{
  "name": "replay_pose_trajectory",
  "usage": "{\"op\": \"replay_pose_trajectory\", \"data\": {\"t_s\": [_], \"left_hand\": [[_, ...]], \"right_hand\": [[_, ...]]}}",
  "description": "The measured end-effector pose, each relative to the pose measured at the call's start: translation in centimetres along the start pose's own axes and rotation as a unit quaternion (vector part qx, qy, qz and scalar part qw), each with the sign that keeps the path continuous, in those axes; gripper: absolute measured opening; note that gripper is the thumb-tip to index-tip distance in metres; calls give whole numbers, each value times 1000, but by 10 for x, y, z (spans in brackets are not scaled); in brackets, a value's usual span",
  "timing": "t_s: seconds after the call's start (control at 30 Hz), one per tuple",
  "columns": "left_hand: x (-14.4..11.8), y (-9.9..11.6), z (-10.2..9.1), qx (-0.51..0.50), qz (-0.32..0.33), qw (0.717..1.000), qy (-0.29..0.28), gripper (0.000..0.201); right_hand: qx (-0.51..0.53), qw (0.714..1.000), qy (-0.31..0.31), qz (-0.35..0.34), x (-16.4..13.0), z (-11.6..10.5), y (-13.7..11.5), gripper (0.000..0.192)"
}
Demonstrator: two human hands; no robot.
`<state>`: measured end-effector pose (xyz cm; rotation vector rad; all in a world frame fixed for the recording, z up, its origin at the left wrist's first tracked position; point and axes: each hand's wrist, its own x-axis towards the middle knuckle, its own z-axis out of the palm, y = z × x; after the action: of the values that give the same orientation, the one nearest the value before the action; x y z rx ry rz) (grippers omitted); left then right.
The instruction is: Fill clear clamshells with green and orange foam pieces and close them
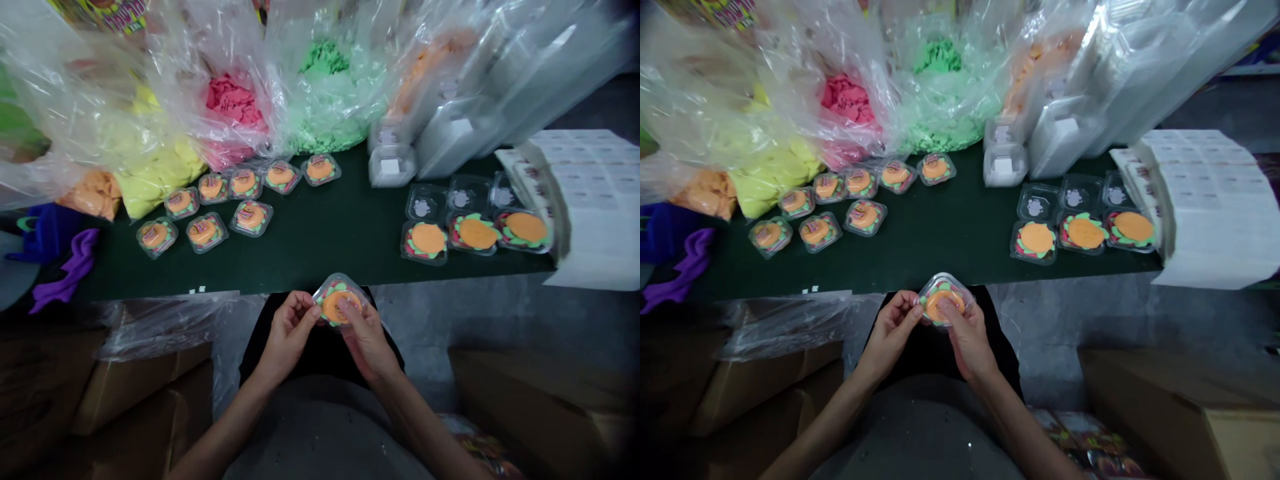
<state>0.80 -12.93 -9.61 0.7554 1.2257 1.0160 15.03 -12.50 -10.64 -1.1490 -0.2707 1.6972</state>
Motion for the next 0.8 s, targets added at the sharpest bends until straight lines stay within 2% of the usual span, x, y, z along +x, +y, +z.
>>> {"op": "replay_pose_trajectory", "data": {"t_s": [0.13, 0.27, 0.5, 0.6, 0.7, 0.8], "left_hand": [[-2, 1, 4, -11, 18, 999, 46, 23], [2, 2, 4, -24, 9, 999, 39, 25], [9, -5, 3, -37, 6, 998, 47, 30], [16, -5, -5, -60, -7, 998, 27, 29], [24, 3, -12, -83, -21, 996, 7, 27], [29, 13, -15, -153, -54, 987, 0, 29]], "right_hand": [[17, 1000, -1, -14, -1, 3, 6, 34], [13, 1000, -25, -12, -2, -1, 8, 30], [19, 999, -26, 2, -1, -2, 8, 32], [10, 998, -59, 22, 3, -5, 0, 32], [-6, 996, -86, 15, 8, -9, -15, 28], [-23, 992, -124, 2, 13, -9, -26, 34]]}}
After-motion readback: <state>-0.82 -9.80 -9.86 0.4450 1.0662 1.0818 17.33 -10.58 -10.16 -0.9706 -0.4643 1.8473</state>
